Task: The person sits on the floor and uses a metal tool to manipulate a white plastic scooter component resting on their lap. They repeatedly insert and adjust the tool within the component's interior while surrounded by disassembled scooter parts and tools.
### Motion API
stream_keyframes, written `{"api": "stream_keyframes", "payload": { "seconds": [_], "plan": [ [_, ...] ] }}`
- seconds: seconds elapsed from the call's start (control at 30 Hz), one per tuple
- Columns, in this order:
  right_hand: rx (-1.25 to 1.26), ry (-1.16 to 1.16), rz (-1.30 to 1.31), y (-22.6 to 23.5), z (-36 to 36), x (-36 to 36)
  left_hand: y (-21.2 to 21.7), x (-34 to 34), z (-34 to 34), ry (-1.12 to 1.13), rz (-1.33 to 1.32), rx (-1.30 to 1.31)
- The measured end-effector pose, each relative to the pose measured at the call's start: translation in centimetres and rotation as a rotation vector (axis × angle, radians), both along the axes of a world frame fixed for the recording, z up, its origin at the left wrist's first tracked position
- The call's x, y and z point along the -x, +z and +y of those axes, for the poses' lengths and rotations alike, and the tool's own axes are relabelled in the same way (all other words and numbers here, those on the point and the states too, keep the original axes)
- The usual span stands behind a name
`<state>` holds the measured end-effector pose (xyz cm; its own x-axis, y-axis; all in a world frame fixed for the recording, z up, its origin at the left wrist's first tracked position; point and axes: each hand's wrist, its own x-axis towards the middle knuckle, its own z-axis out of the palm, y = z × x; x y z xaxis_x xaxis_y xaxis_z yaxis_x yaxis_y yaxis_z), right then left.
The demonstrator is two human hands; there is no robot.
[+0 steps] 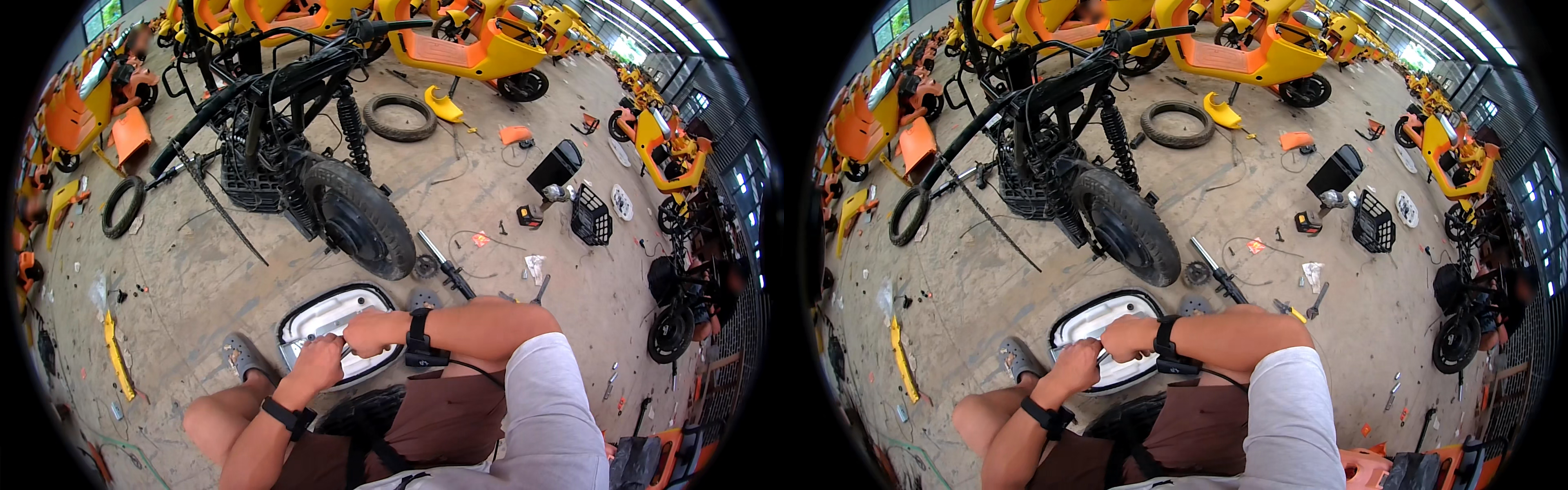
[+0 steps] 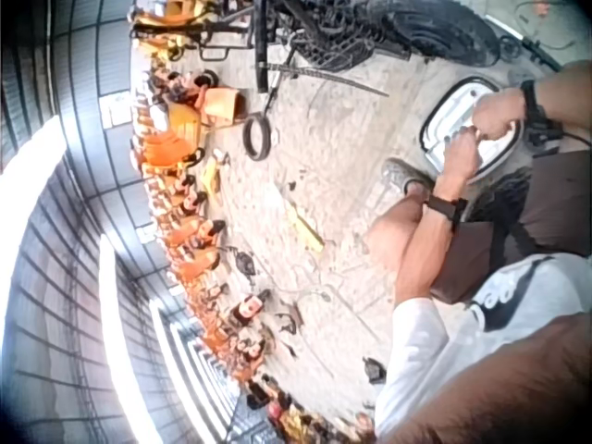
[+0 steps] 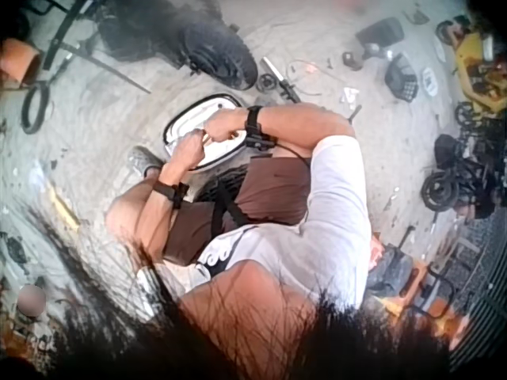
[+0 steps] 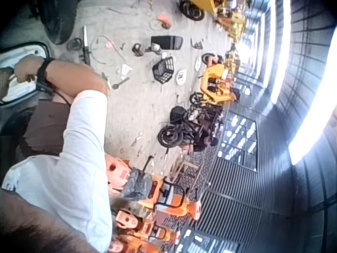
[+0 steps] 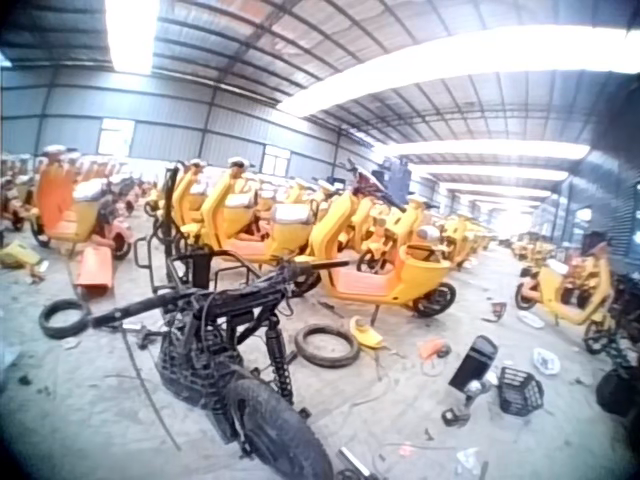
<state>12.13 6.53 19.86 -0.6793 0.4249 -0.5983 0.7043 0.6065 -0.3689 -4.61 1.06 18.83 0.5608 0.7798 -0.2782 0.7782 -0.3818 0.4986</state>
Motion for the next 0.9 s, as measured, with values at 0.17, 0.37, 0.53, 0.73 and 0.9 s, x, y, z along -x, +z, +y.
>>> {"api": "stream_keyframes", "payload": {
  "seconds": [0.17,0.37,0.53,0.73,0.9],
  "plan": [
    [0.111,-0.067,-0.051,-1.1,-0.1,-0.1,-0.6,0.1,0.1,-0.048,0.022,-0.020],
    [-0.080,-0.180,0.102,-1.5,-0.2,-0.4,-0.7,0.2,1.1,0.089,-0.015,-0.281],
    [0.216,-0.426,0.023,-0.3,-0.7,-1.0,-1.1,-0.3,1.6,0.104,0.100,-0.351],
    [-0.045,-0.318,0.181,-1.6,-1.9,-1.5,-0.6,-0.6,1.3,0.109,0.117,-0.225],
    [0.125,-0.044,0.149,-2.7,-2.6,-1.6,0.4,-1.0,-0.1,-0.014,0.162,-0.056]
  ]
}}
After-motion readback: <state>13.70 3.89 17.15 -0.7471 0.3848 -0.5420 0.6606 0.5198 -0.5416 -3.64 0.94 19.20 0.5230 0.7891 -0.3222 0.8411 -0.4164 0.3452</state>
